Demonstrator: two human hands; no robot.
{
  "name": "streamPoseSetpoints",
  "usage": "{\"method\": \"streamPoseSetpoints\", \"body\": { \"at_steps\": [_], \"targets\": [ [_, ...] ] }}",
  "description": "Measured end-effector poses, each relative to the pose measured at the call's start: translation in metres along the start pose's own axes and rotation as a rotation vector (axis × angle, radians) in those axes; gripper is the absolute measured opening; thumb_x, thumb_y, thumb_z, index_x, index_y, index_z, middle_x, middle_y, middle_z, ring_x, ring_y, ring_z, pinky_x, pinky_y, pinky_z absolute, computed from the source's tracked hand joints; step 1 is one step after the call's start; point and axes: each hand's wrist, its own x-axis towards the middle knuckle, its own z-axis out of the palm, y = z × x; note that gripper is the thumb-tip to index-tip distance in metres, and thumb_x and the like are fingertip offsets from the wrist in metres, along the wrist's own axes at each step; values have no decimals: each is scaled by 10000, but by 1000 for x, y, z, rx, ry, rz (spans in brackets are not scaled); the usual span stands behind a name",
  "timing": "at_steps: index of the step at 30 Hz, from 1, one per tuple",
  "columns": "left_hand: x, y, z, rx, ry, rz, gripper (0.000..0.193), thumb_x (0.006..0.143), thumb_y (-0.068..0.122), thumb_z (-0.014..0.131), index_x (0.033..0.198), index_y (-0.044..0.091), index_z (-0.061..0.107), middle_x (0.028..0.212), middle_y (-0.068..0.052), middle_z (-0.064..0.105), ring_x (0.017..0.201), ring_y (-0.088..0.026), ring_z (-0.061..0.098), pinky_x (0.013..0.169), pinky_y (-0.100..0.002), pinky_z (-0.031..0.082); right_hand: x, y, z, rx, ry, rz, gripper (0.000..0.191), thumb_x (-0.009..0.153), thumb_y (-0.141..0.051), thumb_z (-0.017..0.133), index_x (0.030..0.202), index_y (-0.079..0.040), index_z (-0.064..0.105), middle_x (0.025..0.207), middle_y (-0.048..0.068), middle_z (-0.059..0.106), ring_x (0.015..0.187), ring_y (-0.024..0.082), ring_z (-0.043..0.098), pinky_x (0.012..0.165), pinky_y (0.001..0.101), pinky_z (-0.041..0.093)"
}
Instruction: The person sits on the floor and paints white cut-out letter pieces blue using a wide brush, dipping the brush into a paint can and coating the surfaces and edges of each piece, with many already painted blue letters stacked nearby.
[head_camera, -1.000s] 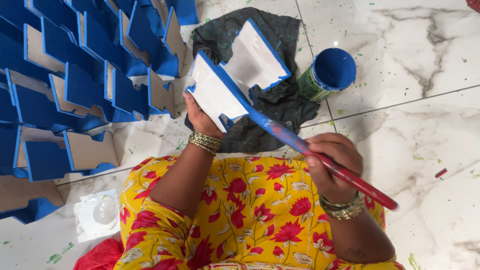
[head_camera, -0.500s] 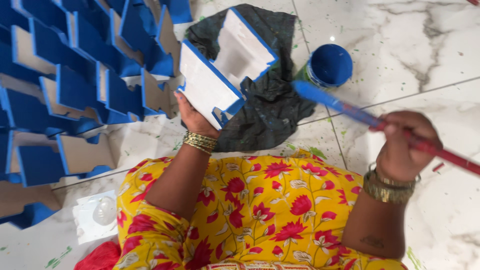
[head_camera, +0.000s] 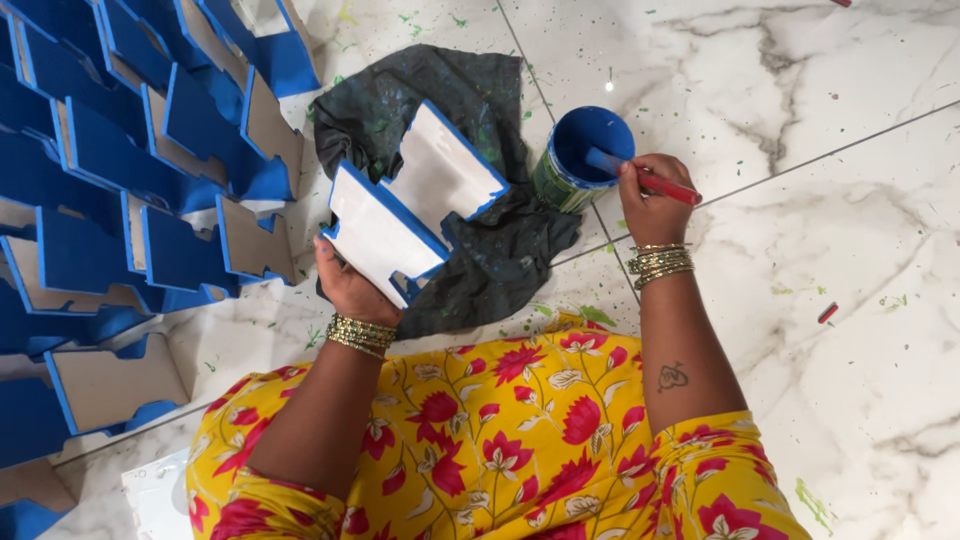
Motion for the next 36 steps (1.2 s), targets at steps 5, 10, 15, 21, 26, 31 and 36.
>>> {"method": "streamPoseSetpoints", "body": {
  "at_steps": [5, 10, 15, 21, 26, 31, 36],
  "targets": [
    [0, -2, -6, 66, 86, 3, 828, 939, 681, 419, 1514, 85, 456, 1513, -150, 550, 1349, -342, 566, 1131, -480, 450, -3, 13, 10, -73, -9, 4, 105, 933, -42, 810, 960, -10, 713, 959, 123, 685, 784, 202, 686, 659, 279, 558],
    [2, -2, -10, 58, 89, -23, 846, 922, 697, 438, 1519, 99, 455, 1536, -133, 529, 1358, -330, 561, 1143, -472, 442, -1, 30, -16, 417, 70, 234, 90, 1033, -58, 724, 1047, -6, 652, 907, 108, 709, 769, 157, 693, 707, 264, 586],
    [2, 0, -4, 70, 139, -25, 868, 898, 721, 419, 1515, 110, 448, 1522, -150, 541, 1345, -348, 568, 1114, -492, 461, 3, 28, -63, 576, 261, 312, 68, 1063, -36, 640, 1052, 24, 611, 932, 136, 702, 742, 197, 721, 665, 320, 614],
    [5, 0, 0, 11, 145, -34, 858, 905, 717, 406, 1521, 121, 445, 1524, -142, 546, 1345, -350, 578, 1104, -499, 474, -4, 25, -85, 528, 184, 344, 78, 1057, -22, 609, 1041, 47, 576, 940, 177, 685, 697, 203, 678, 641, 322, 591],
    [13, -4, -5, -10, 174, 18, 832, 914, 704, 414, 1513, 126, 444, 1518, -143, 552, 1344, -352, 580, 1103, -498, 475, -10, 32, -88, 616, 284, 338, 55, 1017, 0, 602, 1026, 40, 565, 933, 181, 688, 686, 212, 683, 624, 335, 597],
    [18, -11, -8, -70, 102, 24, 880, 932, 723, 415, 1521, 71, 464, 1532, -151, 547, 1353, -348, 571, 1114, -457, 461, -21, 31, -85, 618, 300, 274, 51, 1020, 7, 604, 1028, 40, 567, 931, 181, 679, 689, 222, 669, 646, 340, 592],
    [23, -14, -5, -79, 161, 8, 876, 910, 724, 402, 1497, 75, 464, 1508, -178, 551, 1329, -356, 575, 1078, -467, 475, -24, 22, -89, 590, 285, 141, 47, 993, 39, 597, 1036, 54, 586, 951, 185, 666, 734, 209, 642, 690, 334, 578]
  ]
}}
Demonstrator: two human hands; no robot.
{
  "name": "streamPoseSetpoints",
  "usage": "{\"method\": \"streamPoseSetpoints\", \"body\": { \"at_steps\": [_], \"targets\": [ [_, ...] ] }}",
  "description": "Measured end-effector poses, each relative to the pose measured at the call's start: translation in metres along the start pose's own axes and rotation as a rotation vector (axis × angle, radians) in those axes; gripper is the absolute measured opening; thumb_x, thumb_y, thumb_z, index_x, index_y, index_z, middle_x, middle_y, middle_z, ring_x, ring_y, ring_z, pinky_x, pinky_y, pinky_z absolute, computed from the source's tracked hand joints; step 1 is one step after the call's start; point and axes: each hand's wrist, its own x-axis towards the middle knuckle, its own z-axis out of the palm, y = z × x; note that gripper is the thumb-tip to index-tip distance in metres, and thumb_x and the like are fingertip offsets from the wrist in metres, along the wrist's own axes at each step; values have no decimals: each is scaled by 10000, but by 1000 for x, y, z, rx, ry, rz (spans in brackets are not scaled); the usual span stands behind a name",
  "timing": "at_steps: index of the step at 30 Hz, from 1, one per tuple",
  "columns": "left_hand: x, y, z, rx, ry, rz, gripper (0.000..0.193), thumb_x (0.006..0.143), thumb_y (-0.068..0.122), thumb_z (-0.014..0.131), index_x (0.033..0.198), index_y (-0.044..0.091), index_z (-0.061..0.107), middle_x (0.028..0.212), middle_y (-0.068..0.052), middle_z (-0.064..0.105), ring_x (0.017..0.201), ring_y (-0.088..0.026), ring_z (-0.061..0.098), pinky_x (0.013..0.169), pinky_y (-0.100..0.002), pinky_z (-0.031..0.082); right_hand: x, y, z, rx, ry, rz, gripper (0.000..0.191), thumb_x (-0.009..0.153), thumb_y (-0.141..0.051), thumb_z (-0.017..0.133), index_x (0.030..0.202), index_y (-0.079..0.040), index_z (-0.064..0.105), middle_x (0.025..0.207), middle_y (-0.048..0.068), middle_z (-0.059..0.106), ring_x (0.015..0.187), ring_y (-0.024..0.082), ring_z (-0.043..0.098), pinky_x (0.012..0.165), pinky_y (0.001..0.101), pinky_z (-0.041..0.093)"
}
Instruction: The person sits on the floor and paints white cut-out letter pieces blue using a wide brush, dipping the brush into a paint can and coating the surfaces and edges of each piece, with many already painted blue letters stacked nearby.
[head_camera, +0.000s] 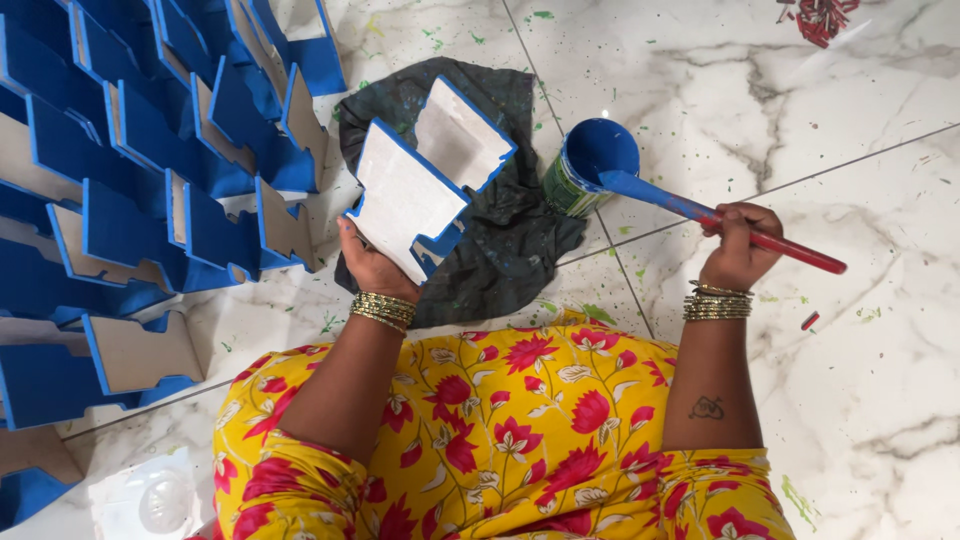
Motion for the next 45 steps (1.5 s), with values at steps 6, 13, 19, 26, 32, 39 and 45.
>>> {"method": "streamPoseSetpoints", "body": {
  "at_steps": [6, 13, 19, 26, 32, 39, 45],
  "targets": [
    [-1, -1, 6, 6, 14, 6, 867, 905, 717, 405, 1500, 88, 442, 1519, -190, 532, 1329, -357, 573, 1070, -470, 480, -5, -19, 4, -159, -221, -228, 76, 1033, 67, 622, 1085, 38, 574, 993, 174, 663, 867, 200, 619, 831, 301, 544],
    [4, -2, 5, 0, 26, -2, 884, 904, 725, 399, 1500, 73, 435, 1505, -218, 531, 1314, -364, 575, 1045, -488, 489, -6, -65, 3, -106, -54, -250, 73, 957, 23, 603, 1029, 6, 602, 946, 153, 675, 766, 210, 622, 713, 309, 539],
    [10, -13, 7, -63, -12, 60, 809, 957, 682, 374, 1462, 64, 502, 1466, -156, 588, 1287, -333, 602, 1077, -452, 478, -28, -85, 32, 492, 256, 67, 90, 938, -165, 602, 941, -77, 621, 923, 127, 687, 734, 243, 624, 633, 333, 536],
    [13, -16, 12, -190, -45, 74, 762, 994, 653, 375, 1444, 58, 531, 1451, -114, 599, 1295, -312, 591, 1104, -438, 453, -75, -88, 73, 762, 121, 469, 194, 987, -228, 602, 1076, -59, 638, 946, 97, 671, 785, 236, 636, 708, 328, 522],
    [10, -13, 11, -236, -101, 1, 770, 989, 662, 333, 1439, 67, 528, 1424, -127, 617, 1282, -330, 595, 1097, -447, 456, -102, -103, 94, 456, -182, 254, 175, 996, -149, 611, 1132, -40, 589, 1008, 148, 647, 806, 256, 651, 748, 356, 564],
    [8, -16, -7, -176, -334, -47, 800, 1078, 695, 339, 1439, 16, 561, 1349, -193, 626, 1209, -363, 600, 1064, -488, 476, -125, -152, 117, -107, -518, -150, 171, 980, -58, 656, 1134, -10, 600, 1159, 168, 646, 961, 269, 686, 854, 351, 598],
    [-6, -3, -4, -49, -239, -184, 826, 961, 708, 354, 1382, 34, 579, 1355, -192, 638, 1249, -365, 605, 1095, -512, 471, -127, -181, 147, -202, -621, -311, 213, 879, -29, 725, 1054, -1, 607, 1087, 181, 686, 966, 279, 735, 837, 349, 628]
  ]
}}
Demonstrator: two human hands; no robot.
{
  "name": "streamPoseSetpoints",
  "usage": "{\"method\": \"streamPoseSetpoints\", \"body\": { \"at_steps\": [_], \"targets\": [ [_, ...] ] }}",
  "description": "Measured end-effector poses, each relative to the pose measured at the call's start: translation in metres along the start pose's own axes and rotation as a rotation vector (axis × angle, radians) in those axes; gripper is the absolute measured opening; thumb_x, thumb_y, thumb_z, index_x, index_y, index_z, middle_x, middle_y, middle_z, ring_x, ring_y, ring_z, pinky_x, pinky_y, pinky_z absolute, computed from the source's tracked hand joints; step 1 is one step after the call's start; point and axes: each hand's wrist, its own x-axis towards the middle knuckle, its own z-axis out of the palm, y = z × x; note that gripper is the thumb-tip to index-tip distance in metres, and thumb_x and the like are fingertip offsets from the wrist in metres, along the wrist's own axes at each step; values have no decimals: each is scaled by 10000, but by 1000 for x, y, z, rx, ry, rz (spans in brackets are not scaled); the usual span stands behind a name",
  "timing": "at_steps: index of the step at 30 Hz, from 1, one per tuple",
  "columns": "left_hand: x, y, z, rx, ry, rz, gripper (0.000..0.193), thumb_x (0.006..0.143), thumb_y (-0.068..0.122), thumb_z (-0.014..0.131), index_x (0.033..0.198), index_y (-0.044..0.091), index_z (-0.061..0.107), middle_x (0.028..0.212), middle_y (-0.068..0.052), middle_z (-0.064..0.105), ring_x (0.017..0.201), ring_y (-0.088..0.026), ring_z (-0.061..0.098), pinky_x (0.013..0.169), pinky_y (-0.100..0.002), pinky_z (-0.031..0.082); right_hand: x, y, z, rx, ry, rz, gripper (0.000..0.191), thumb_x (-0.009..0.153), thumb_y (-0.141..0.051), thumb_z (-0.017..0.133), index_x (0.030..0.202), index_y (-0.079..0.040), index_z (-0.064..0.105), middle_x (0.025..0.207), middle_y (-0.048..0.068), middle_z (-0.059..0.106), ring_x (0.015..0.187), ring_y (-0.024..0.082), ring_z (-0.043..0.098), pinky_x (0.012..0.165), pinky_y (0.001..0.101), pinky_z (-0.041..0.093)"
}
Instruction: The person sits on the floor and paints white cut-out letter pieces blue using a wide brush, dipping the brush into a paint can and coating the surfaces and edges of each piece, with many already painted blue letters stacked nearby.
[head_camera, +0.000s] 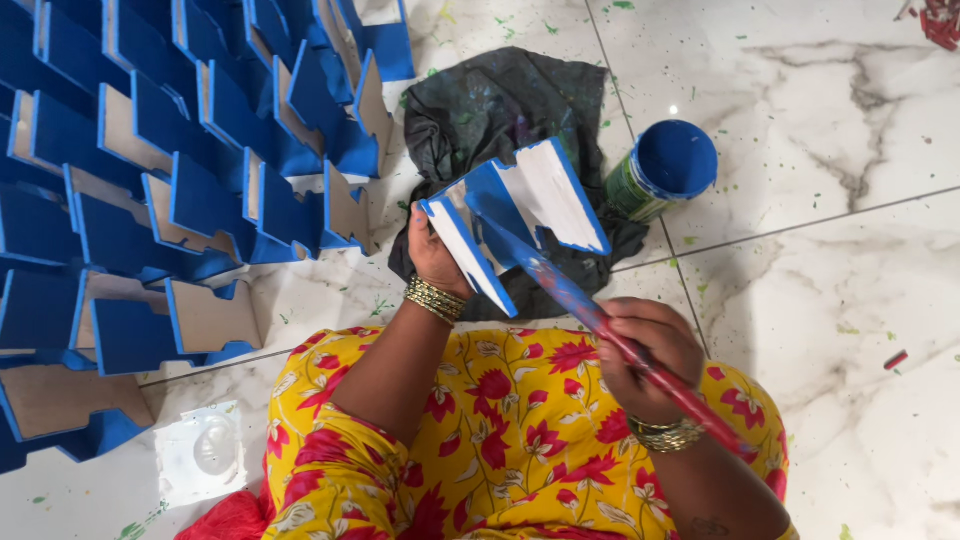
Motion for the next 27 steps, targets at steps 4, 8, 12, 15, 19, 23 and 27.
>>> {"method": "streamPoseSetpoints", "body": {
  "at_steps": [4, 8, 12, 15, 19, 23, 27],
  "targets": [
    [-4, 6, 5, 84, 17, 57, 853, 978, 721, 393, 1424, 12, 560, 1410, -206, 610, 1314, -370, 572, 1156, -520, 440, 7, -14, -2, 11, -83, 23, 163, 839, -18, 709, 976, 1, 624, 1015, 181, 709, 922, 271, 736, 808, 351, 618],
    [-5, 14, 5, -14, 22, -4, 876, 937, 740, 364, 1423, 34, 548, 1409, -199, 608, 1276, -376, 585, 1109, -522, 446, 6, -24, -14, 11, -65, -3, 119, 812, -18, 681, 919, -17, 630, 959, 153, 703, 897, 260, 737, 811, 360, 626],
    [-4, 11, 2, 12, 11, 8, 875, 925, 733, 360, 1414, 34, 556, 1407, -207, 609, 1275, -379, 591, 1108, -519, 454, 7, -18, -4, 16, 6, -117, 143, 817, -25, 679, 947, -10, 622, 980, 153, 698, 914, 275, 737, 835, 385, 634],
    [-3, 6, -3, 99, 7, 69, 825, 958, 698, 388, 1402, 26, 568, 1409, -214, 604, 1298, -387, 581, 1133, -531, 456, 8, -10, 7, -20, -19, -130, 170, 839, -17, 702, 985, 9, 618, 1026, 177, 693, 965, 320, 734, 864, 409, 632],
    [-4, 3, -8, 116, -18, 81, 793, 1060, 696, 400, 1404, 6, 589, 1346, -214, 611, 1261, -382, 576, 1115, -529, 462, 7, -6, 14, 3, -95, -99, 190, 835, -15, 716, 999, 18, 625, 1058, 200, 705, 956, 314, 734, 836, 402, 624],
    [-4, 11, -5, 37, 39, -21, 812, 919, 723, 371, 1319, 61, 620, 1318, -180, 667, 1203, -357, 632, 1049, -504, 504, 1, -10, 0, 72, -131, -95, 195, 785, -20, 709, 966, -17, 636, 1026, 157, 712, 945, 272, 746, 826, 396, 635],
    [-4, 13, -1, 30, 101, 28, 761, 929, 701, 391, 1304, 83, 629, 1312, -166, 672, 1200, -345, 637, 1049, -508, 508, -1, -11, -4, 66, -21, -120, 199, 826, -17, 728, 985, -8, 608, 1089, 142, 667, 1021, 258, 740, 845, 392, 653]
  ]
}}
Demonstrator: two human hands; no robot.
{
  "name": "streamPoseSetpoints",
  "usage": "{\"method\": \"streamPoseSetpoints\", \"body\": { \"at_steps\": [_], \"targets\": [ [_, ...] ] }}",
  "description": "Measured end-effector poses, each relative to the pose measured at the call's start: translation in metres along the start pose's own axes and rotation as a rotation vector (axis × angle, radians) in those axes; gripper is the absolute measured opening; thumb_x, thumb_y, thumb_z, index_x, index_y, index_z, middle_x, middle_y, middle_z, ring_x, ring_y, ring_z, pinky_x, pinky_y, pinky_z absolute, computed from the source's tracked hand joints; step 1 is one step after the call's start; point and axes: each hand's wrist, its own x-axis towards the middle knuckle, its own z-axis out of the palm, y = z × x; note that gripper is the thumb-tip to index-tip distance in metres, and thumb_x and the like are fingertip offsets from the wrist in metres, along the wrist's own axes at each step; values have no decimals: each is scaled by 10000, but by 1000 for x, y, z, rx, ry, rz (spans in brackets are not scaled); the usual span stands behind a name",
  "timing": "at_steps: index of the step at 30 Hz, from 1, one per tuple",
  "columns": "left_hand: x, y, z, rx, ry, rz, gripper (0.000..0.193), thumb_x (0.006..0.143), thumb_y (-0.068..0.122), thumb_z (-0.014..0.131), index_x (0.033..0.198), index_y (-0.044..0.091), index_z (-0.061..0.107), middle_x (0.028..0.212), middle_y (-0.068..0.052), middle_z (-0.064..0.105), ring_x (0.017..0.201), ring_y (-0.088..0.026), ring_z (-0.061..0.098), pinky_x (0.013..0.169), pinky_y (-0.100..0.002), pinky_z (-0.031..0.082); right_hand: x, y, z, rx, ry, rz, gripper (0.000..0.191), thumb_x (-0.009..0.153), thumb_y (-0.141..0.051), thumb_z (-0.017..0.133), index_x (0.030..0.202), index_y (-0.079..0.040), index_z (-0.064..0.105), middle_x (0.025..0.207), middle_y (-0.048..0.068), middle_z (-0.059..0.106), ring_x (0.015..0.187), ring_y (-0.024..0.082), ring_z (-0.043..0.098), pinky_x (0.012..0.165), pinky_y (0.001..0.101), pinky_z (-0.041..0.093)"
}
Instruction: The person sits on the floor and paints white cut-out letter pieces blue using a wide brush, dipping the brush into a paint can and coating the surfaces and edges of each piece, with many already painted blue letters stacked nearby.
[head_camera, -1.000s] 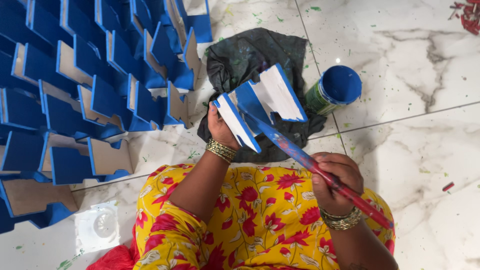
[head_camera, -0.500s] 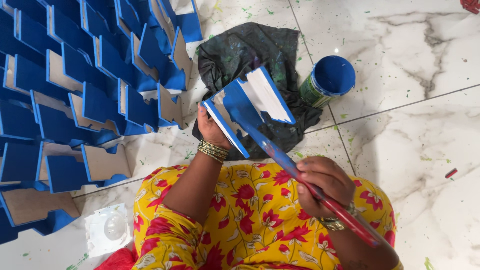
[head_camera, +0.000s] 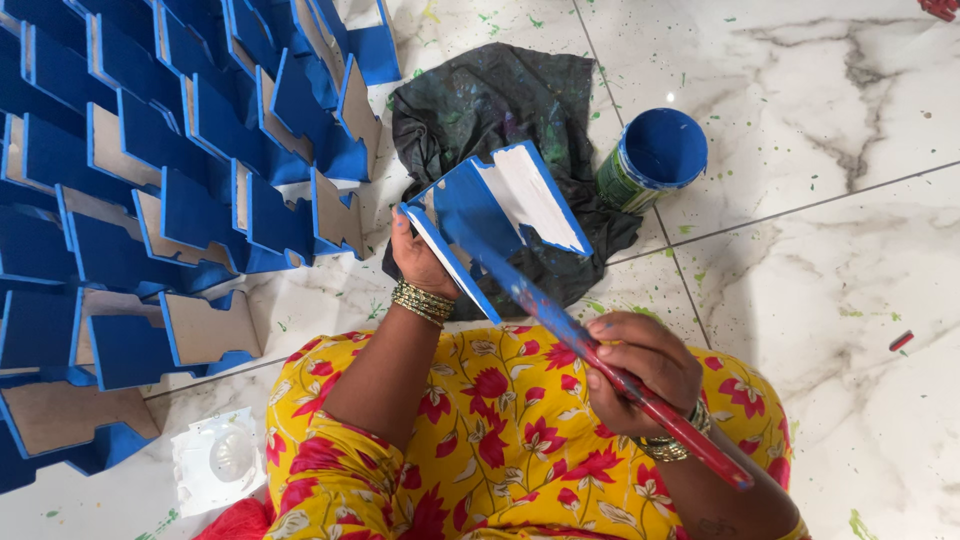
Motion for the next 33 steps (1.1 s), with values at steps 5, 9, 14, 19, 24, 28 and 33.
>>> {"method": "streamPoseSetpoints", "body": {
  "at_steps": [5, 9, 14, 19, 24, 28, 33],
  "targets": [
    [0, -2, -1, 36, 8, 53, 723, 980, 693, 399, 1291, 79, 623, 1277, -172, 677, 1196, -348, 629, 1048, -517, 502, 4, -3, 8, -56, -104, 139, 180, 837, -12, 757, 995, -10, 670, 1087, 118, 624, 1090, 287, 728, 884, 365, 627],
    [-1, 2, 1, 42, -6, 72, 775, 957, 715, 389, 1288, 60, 636, 1274, -170, 688, 1203, -347, 630, 1056, -513, 504, 11, -6, 2, -23, -226, 185, 212, 850, -30, 721, 1057, -4, 683, 1140, 153, 645, 1103, 290, 728, 880, 340, 610],
    [-1, 4, 5, 18, -24, 73, 780, 934, 714, 390, 1294, 65, 630, 1286, -168, 680, 1208, -355, 628, 1063, -519, 502, 12, -5, -6, -76, -282, 328, 312, 845, -113, 766, 1118, 18, 694, 1014, 149, 732, 887, 238, 752, 776, 327, 600],
    [1, 1, -1, 9, 17, 36, 762, 961, 708, 413, 1302, 59, 619, 1301, -174, 673, 1207, -360, 624, 1077, -510, 496, 2, -8, -3, -156, -150, 169, 293, 889, -82, 721, 1163, 5, 667, 976, 149, 740, 834, 252, 754, 755, 325, 593],
    [0, -5, -9, 35, -64, 33, 748, 1010, 689, 427, 1337, 44, 617, 1299, -200, 655, 1193, -366, 614, 1044, -511, 488, -3, -1, 5, -166, -108, 198, 290, 901, -56, 698, 1174, 34, 657, 943, 153, 730, 785, 234, 732, 700, 321, 580],
    [-3, -4, -6, 67, -150, 39, 734, 977, 646, 413, 1353, 43, 597, 1354, -209, 638, 1246, -382, 607, 1083, -523, 483, -6, 3, 5, -53, -139, 225, 275, 897, -88, 691, 1147, 26, 674, 867, 114, 732, 733, 203, 725, 667, 301, 566],
    [-4, 0, 2, 70, -116, 48, 758, 969, 637, 401, 1394, 30, 561, 1406, -217, 605, 1295, -388, 579, 1126, -533, 460, -6, 4, -3, -26, -80, 161, 252, 922, -105, 637, 1149, 0, 669, 883, 124, 725, 740, 190, 719, 679, 304, 572]
  ]
}}
